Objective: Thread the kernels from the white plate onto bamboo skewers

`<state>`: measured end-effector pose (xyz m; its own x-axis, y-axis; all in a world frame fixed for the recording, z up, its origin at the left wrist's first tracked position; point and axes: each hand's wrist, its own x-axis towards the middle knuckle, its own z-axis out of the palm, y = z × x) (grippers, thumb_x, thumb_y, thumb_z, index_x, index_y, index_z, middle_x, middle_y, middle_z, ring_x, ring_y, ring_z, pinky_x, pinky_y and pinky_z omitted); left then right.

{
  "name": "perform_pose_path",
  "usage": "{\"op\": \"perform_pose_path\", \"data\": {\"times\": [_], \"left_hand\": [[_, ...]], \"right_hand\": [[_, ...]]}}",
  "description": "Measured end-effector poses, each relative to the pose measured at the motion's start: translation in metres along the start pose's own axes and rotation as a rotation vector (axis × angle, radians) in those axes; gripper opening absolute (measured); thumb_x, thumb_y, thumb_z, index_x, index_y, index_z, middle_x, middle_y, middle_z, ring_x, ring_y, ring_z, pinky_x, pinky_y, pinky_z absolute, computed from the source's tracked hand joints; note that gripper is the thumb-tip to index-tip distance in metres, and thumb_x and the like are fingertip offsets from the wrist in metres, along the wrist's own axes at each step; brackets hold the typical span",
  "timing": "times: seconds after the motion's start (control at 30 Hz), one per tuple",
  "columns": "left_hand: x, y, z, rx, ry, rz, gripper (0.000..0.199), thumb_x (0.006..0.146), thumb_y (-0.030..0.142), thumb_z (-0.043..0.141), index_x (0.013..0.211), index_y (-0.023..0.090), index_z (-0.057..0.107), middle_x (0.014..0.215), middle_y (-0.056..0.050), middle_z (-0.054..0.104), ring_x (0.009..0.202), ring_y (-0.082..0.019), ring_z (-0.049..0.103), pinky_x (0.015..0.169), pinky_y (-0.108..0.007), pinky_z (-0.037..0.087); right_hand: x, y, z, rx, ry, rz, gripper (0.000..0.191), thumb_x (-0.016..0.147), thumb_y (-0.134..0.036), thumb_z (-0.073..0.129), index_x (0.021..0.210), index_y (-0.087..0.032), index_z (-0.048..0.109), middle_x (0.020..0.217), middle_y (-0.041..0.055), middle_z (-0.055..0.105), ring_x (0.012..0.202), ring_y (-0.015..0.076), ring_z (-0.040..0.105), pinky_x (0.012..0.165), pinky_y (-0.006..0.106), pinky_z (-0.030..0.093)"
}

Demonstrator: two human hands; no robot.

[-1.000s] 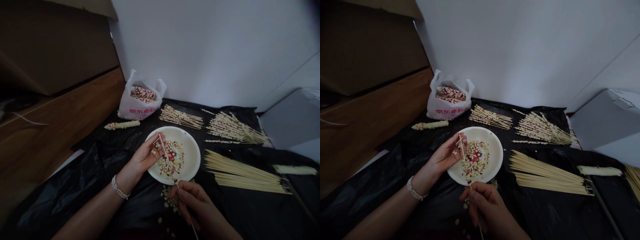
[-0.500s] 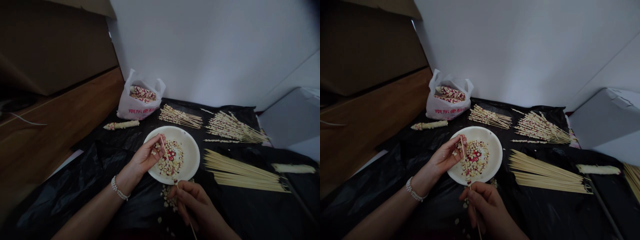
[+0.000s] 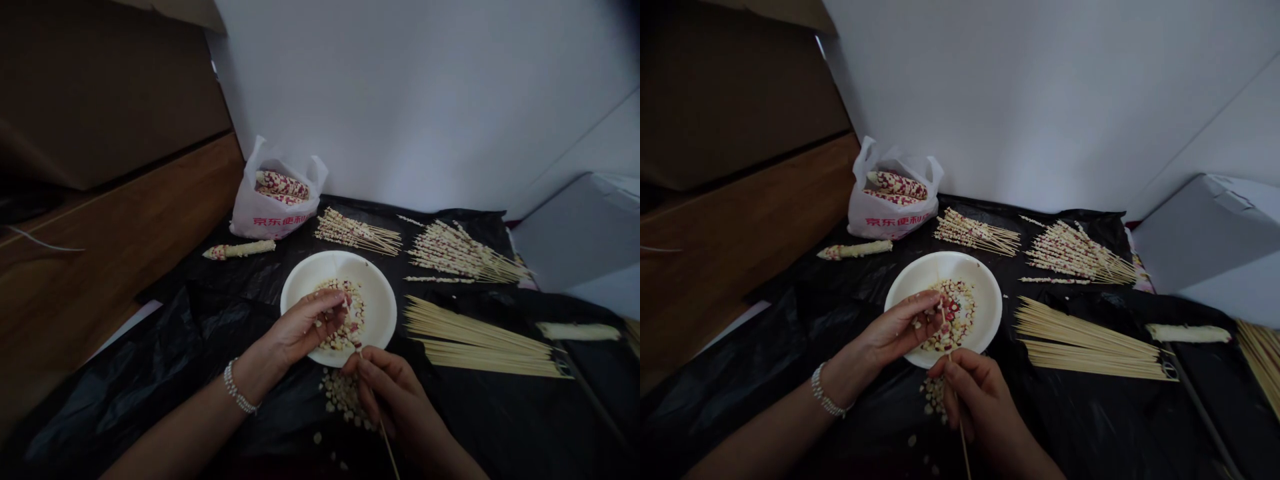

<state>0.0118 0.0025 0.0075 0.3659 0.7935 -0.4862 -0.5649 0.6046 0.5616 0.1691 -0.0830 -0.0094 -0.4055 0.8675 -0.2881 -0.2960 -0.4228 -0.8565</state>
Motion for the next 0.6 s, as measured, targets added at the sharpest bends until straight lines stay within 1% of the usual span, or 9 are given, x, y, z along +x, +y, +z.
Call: {"op": "perform_pose_path", "data": {"times": [0.13, 0.2, 0.27, 0.43, 0.53, 0.6], "left_hand": [[0.0005, -0.0004, -0.0002, 0.087, -0.038, -0.034, 0.011, 0.074, 0.019, 0.073, 0.082, 0.012, 0.07, 0.078, -0.004, 0.068, 0.067, -0.009, 0.062, 0.067, -0.02, 0.052], [0.0002, 0.0004, -0.0001, 0.112, -0.041, -0.025, 0.011, 0.073, 0.02, 0.073, 0.08, 0.012, 0.07, 0.076, -0.004, 0.068, 0.065, -0.009, 0.062, 0.066, -0.02, 0.052], [-0.0009, 0.0005, 0.0004, 0.121, -0.046, -0.028, 0.01, 0.072, 0.018, 0.075, 0.079, 0.011, 0.07, 0.077, -0.004, 0.068, 0.066, -0.009, 0.063, 0.068, -0.02, 0.052], [-0.0026, -0.0058, 0.002, 0.076, -0.061, -0.095, 0.011, 0.07, 0.011, 0.075, 0.08, 0.009, 0.07, 0.082, -0.005, 0.07, 0.072, -0.01, 0.066, 0.073, -0.019, 0.052], [-0.0003, -0.0067, 0.0012, 0.014, -0.038, -0.072, 0.011, 0.074, 0.014, 0.072, 0.084, 0.01, 0.07, 0.084, -0.006, 0.07, 0.076, -0.011, 0.066, 0.078, -0.021, 0.053], [0.0021, -0.003, -0.0005, -0.025, -0.004, -0.037, 0.011, 0.079, 0.012, 0.066, 0.089, 0.011, 0.07, 0.09, -0.007, 0.071, 0.084, -0.012, 0.066, 0.084, -0.023, 0.052]], "right_hand": [[0.0005, -0.0003, 0.0, -0.007, -0.004, -0.025, 0.028, 0.091, -0.043, 0.053, 0.089, -0.018, 0.065, 0.042, -0.0097, 0.044, 0.033, 0.0011, 0.024, 0.036, 0.016, 0.014], [0.0008, 0.0006, -0.0004, -0.013, -0.012, -0.02, 0.028, 0.092, -0.043, 0.052, 0.091, -0.018, 0.065, 0.042, -0.0098, 0.045, 0.032, 0.0012, 0.024, 0.036, 0.017, 0.014], [0.0012, 0.001, -0.0002, -0.01, 0.007, -0.025, 0.027, 0.092, -0.043, 0.052, 0.091, -0.019, 0.064, 0.042, -0.0098, 0.044, 0.033, 0.0014, 0.024, 0.037, 0.017, 0.014], [0.0025, -0.0023, -0.0002, 0.017, 0.07, -0.034, 0.028, 0.089, -0.044, 0.055, 0.088, -0.018, 0.064, 0.042, -0.0097, 0.041, 0.037, 0.0022, 0.025, 0.039, 0.016, 0.017], [0.0025, -0.0036, -0.0025, 0.093, 0.073, -0.007, 0.026, 0.088, -0.044, 0.057, 0.089, -0.019, 0.064, 0.042, -0.0103, 0.041, 0.035, 0.0025, 0.024, 0.038, 0.017, 0.017], [0.0022, -0.0041, -0.0044, 0.134, 0.086, -0.003, 0.025, 0.088, -0.043, 0.057, 0.09, -0.019, 0.063, 0.042, -0.0104, 0.042, 0.035, 0.0025, 0.024, 0.038, 0.016, 0.017]]}}
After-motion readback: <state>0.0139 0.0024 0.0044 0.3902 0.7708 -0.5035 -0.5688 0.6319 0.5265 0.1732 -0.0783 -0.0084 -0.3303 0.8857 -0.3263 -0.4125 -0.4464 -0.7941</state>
